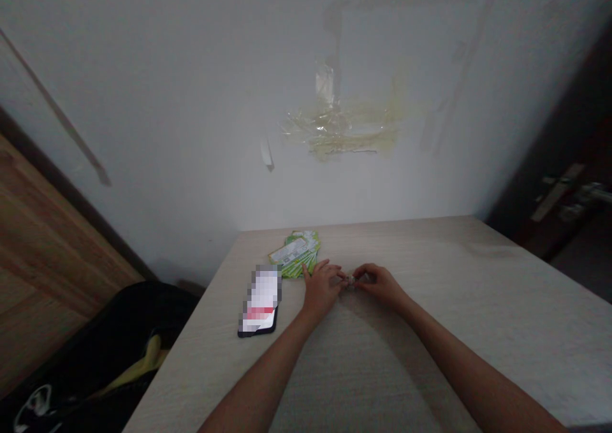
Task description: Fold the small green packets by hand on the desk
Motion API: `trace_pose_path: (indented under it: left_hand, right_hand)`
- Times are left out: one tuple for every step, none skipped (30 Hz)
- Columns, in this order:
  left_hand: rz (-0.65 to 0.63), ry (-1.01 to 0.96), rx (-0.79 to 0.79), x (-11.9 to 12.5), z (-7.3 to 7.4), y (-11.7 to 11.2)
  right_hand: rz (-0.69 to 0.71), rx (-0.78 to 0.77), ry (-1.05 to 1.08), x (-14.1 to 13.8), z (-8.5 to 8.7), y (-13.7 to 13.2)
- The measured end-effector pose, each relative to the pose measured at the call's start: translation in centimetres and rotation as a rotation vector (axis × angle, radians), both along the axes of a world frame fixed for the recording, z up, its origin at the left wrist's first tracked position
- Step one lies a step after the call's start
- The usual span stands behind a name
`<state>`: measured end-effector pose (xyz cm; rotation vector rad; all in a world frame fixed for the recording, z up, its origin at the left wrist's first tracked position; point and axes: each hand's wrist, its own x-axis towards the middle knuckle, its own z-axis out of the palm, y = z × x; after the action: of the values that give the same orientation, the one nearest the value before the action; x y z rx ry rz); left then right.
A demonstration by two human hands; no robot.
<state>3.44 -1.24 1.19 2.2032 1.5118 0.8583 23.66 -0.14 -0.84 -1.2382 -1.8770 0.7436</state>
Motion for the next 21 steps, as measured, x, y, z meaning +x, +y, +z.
trace_pose_path:
  left_hand:
    - [0.009,-0.012,0.009,0.1,0.1,-0.1]
    - [0.016,-0.02,0.014,0.2,0.1,-0.1]
    - [0.023,-0.026,0.017,0.2,0.2,-0.2]
    - [0.029,-0.03,0.019,0.3,0.2,-0.3]
    - [0.033,-0.035,0.021,0.4,0.3,-0.4]
    - [0.039,-0.04,0.026,0.5,0.3,-0.4]
    - [0.04,-0.044,0.03,0.5,0.3,-0.4]
    - [0.041,-0.048,0.034,0.5,0.2,-0.4]
    - [0.042,-0.05,0.038,0.6,0.2,-0.4]
    - [0.046,-0.051,0.042,0.6,0.1,-0.3]
    - [0.048,-0.052,0.046,0.5,0.1,-0.3]
    - [0.05,-0.055,0.051,0.5,0.0,-0.2]
    - [0.049,-0.06,0.057,0.5,-0.1,-0.2]
    - [0.046,-0.068,0.065,0.5,-0.1,-0.2]
    - [0.039,-0.076,0.073,0.6,-0.1,-0.3]
    - [0.029,-0.084,0.078,0.6,-0.2,-0.4]
    - [0.021,-0.088,0.08,0.7,-0.1,-0.5]
    - [0.014,-0.086,0.076,0.8,-0.1,-0.6]
    - [0.008,-0.081,0.068,0.9,-0.1,-0.7]
    - [0.0,-0.073,0.057,1.1,0.0,-0.9]
    - [-0.009,-0.066,0.049,1.2,0.0,-1.0]
  right_hand:
    - [-0.006,0.003,0.007,0.0,0.2,0.0]
    - [-0.019,0.01,0.013,-0.1,0.3,-0.1]
    - [-0.037,0.019,0.02,-0.1,0.4,-0.1]
    - [-0.056,0.027,0.028,-0.1,0.5,-0.1]
    - [-0.075,0.033,0.037,-0.1,0.5,-0.1]
    - [-0.087,0.039,0.046,-0.1,0.4,-0.1]
    - [-0.092,0.044,0.056,-0.1,0.4,0.0]
    - [-0.092,0.05,0.064,-0.1,0.3,0.0]
    - [-0.093,0.06,0.074,-0.2,0.2,0.0]
    - [-0.095,0.078,0.084,-0.2,0.1,0.0]
    - [-0.095,0.1,0.093,-0.2,0.1,0.0]
    - [-0.096,0.125,0.099,-0.2,0.1,-0.1]
    - [-0.095,0.146,0.103,-0.3,0.1,-0.1]
    - [-0.091,0.16,0.105,-0.3,0.1,-0.1]
    - [-0.089,0.166,0.105,-0.3,0.2,-0.1]
    - [-0.089,0.16,0.107,-0.3,0.2,-0.2]
    - [-0.093,0.146,0.112,-0.3,0.3,-0.2]
    - [-0.097,0.13,0.118,-0.4,0.4,-0.2]
    - [-0.099,0.116,0.124,-0.4,0.4,-0.2]
    - [-0.098,0.106,0.128,-0.4,0.5,-0.2]
    - [-0.094,0.1,0.127,-0.4,0.6,-0.2]
